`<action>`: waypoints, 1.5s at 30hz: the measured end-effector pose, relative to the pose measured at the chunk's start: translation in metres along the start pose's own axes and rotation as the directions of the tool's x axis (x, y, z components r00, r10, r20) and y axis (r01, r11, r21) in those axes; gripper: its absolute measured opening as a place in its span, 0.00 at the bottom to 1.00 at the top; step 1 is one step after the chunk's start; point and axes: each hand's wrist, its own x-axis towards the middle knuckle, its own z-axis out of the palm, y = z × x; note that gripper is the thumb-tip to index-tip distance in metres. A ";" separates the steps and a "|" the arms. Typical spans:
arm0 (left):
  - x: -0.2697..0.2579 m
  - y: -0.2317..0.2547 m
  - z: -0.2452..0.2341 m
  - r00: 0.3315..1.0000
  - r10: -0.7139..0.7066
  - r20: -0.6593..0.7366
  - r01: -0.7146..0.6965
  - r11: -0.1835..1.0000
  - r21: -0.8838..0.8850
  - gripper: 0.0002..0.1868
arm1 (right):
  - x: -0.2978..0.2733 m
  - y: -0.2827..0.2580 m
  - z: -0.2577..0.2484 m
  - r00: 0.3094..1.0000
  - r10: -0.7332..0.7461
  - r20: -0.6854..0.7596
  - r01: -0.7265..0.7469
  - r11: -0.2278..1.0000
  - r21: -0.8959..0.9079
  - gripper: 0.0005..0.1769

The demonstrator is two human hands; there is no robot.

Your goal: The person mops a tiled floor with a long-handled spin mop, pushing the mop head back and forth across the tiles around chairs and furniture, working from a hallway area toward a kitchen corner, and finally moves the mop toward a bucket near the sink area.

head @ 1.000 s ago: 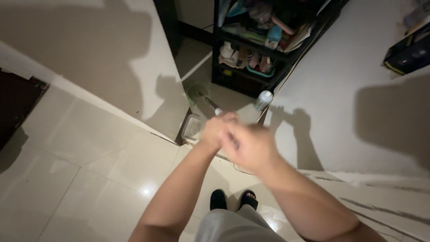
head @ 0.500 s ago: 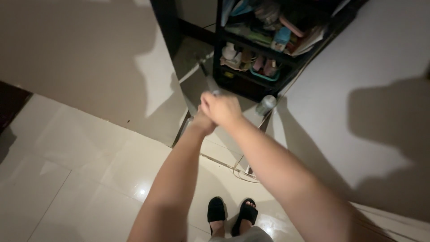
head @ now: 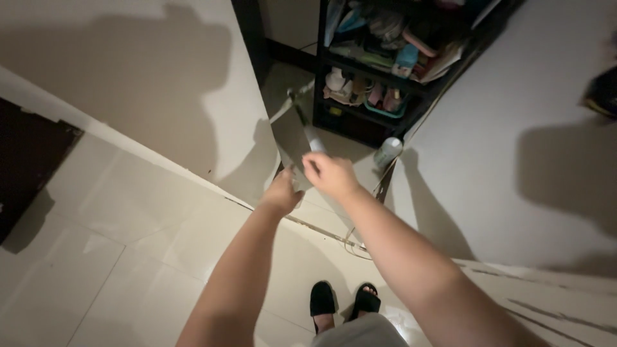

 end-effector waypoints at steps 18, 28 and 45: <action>0.030 0.173 -0.003 0.936 0.310 -0.166 -0.341 0.918 -0.204 0.22 | -0.008 0.036 -0.164 0.898 0.158 -0.410 0.216 0.653 0.726 0.05; 0.086 0.083 0.032 0.988 0.028 -0.151 -0.034 0.999 -0.038 0.22 | -0.030 0.061 -0.073 0.943 0.230 -0.239 -0.070 0.842 0.535 0.07; -0.020 0.212 0.052 0.991 0.128 -0.035 -0.133 0.964 -0.232 0.25 | -0.034 -0.047 -0.219 0.931 0.250 -0.267 -0.169 0.941 0.292 0.06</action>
